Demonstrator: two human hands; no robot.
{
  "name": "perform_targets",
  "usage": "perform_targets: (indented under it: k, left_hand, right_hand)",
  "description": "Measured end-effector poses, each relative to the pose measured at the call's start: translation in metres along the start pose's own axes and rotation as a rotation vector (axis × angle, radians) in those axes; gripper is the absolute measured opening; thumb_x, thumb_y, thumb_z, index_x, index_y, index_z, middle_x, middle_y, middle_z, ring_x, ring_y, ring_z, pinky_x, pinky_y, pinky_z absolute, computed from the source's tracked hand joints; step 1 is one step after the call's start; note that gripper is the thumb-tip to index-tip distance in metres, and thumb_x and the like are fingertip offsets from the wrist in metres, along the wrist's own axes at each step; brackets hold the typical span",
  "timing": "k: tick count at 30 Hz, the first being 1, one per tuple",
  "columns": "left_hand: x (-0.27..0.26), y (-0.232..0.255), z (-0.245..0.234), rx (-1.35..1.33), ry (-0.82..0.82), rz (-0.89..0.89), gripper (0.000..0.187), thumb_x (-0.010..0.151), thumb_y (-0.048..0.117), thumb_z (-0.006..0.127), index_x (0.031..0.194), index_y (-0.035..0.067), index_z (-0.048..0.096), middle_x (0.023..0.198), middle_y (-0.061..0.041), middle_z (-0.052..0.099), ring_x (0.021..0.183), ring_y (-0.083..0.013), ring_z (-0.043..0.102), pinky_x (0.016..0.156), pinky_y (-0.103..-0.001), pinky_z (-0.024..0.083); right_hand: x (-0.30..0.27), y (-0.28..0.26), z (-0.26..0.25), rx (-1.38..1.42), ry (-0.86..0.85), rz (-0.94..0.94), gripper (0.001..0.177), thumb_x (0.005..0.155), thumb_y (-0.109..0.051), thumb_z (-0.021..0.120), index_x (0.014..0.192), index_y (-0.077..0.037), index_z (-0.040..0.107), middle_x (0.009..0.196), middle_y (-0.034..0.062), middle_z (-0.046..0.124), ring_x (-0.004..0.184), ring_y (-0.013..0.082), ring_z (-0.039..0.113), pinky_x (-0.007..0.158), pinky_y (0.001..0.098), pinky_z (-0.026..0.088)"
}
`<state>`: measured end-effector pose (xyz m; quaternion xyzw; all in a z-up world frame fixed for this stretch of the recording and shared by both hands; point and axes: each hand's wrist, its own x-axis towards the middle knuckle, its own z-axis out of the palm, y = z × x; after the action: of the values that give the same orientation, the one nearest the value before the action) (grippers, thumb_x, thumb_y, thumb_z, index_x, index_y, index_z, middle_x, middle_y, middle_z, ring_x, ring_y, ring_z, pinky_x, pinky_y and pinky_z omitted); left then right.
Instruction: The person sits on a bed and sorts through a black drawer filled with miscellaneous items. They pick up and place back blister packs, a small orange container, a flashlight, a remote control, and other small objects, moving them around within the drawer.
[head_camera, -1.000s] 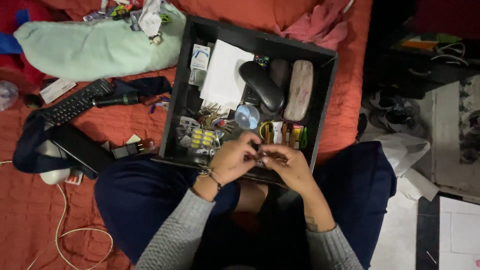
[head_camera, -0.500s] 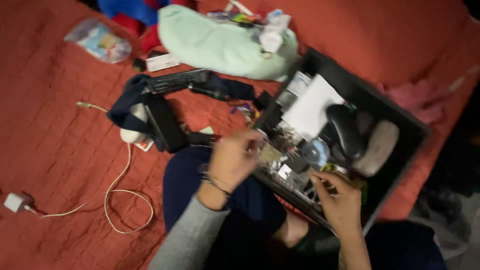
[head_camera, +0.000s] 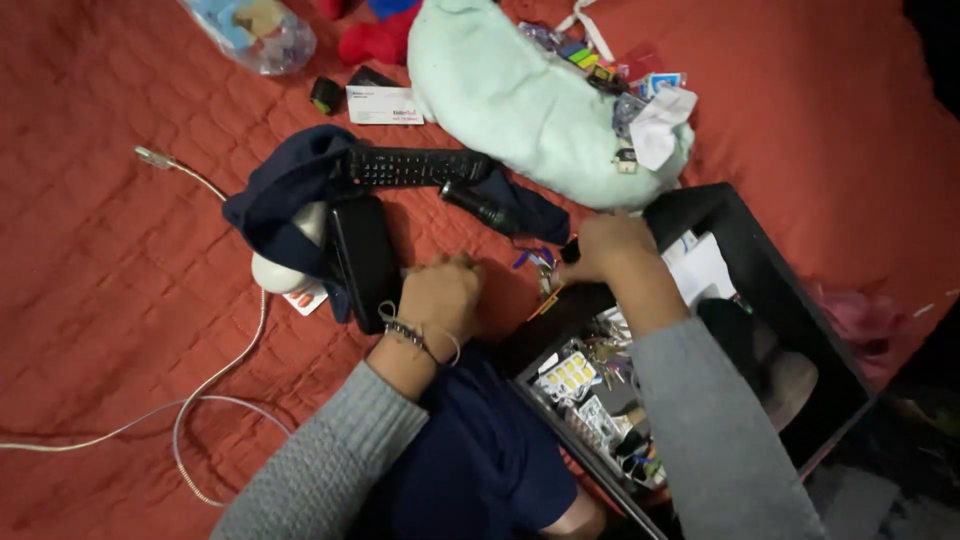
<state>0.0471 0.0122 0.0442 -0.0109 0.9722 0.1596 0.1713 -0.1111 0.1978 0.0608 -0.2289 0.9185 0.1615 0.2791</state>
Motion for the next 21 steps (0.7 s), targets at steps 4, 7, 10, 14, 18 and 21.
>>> perform_targets:
  k: [4, 7, 10, 14, 18, 21]
  left_hand:
    - [0.016, -0.015, 0.033, 0.007, 0.344, 0.098, 0.025, 0.085, 0.018, 0.061, 0.109, 0.022, 0.069, 0.11, -0.003, 0.069, 0.103, -0.0308, 0.067, 0.073, -0.042, 0.058]
    - [0.025, 0.006, 0.036, -0.218, 0.249, 0.32, 0.038, 0.091, 0.011, 0.06, 0.129, 0.011, 0.063, 0.128, -0.016, 0.065, 0.119, -0.0389, 0.062, 0.086, -0.045, 0.059]
    - [0.052, 0.027, 0.08, -0.066, 0.2, 0.463, 0.07, 0.078, 0.005, 0.072, 0.145, 0.008, 0.052, 0.145, -0.018, 0.051, 0.13, -0.0397, 0.053, 0.093, -0.048, 0.056]
    - [0.092, 0.037, 0.133, 0.033, 0.693, 0.456, 0.042, 0.098, 0.017, 0.049, 0.139, 0.008, 0.058, 0.128, -0.019, 0.065, 0.126, -0.0374, 0.058, 0.099, -0.047, 0.048]
    - [0.128, 0.038, 0.155, 0.155, 0.477, 0.407, 0.034, 0.097, 0.018, 0.049, 0.126, 0.013, 0.067, 0.119, -0.01, 0.066, 0.116, -0.0309, 0.056, 0.094, -0.041, 0.047]
    - [0.112, 0.041, 0.116, 0.026, 0.498, 0.362, 0.017, 0.094, 0.019, 0.056, 0.096, 0.014, 0.072, 0.099, -0.008, 0.066, 0.1, -0.0313, 0.06, 0.081, -0.042, 0.048]
  right_hand:
    - [0.025, -0.006, -0.002, -0.042, -0.225, 0.051, 0.108, 0.047, -0.068, 0.096, 0.123, 0.004, 0.069, 0.125, 0.0247, 0.072, 0.119, 0.0444, 0.067, 0.096, 0.0575, 0.055]
    - [0.029, 0.005, 0.025, -0.014, -0.239, -0.117, 0.096, 0.063, -0.065, 0.086, 0.127, 0.004, 0.068, 0.124, 0.0271, 0.072, 0.124, 0.0441, 0.065, 0.104, 0.0581, 0.051]
    - [0.032, 0.011, 0.038, -0.046, -0.244, -0.119, 0.071, 0.067, -0.055, 0.082, 0.116, -0.004, 0.077, 0.116, 0.0213, 0.076, 0.12, 0.0396, 0.067, 0.1, 0.0536, 0.054]
    - [0.03, 0.011, 0.03, -0.05, -0.288, -0.112, 0.073, 0.072, -0.06, 0.075, 0.116, -0.002, 0.076, 0.116, 0.0226, 0.076, 0.12, 0.0396, 0.068, 0.1, 0.0539, 0.054]
    - [0.029, 0.005, 0.025, -0.08, -0.394, -0.106, 0.079, 0.07, -0.067, 0.072, 0.119, -0.004, 0.075, 0.116, 0.0174, 0.077, 0.119, 0.0338, 0.069, 0.1, 0.0508, 0.053]
    - [0.023, -0.013, 0.013, 0.005, -0.517, -0.2, 0.064, 0.084, -0.039, 0.063, 0.128, 0.007, 0.069, 0.131, 0.0263, 0.069, 0.129, 0.041, 0.062, 0.107, 0.0516, 0.049]
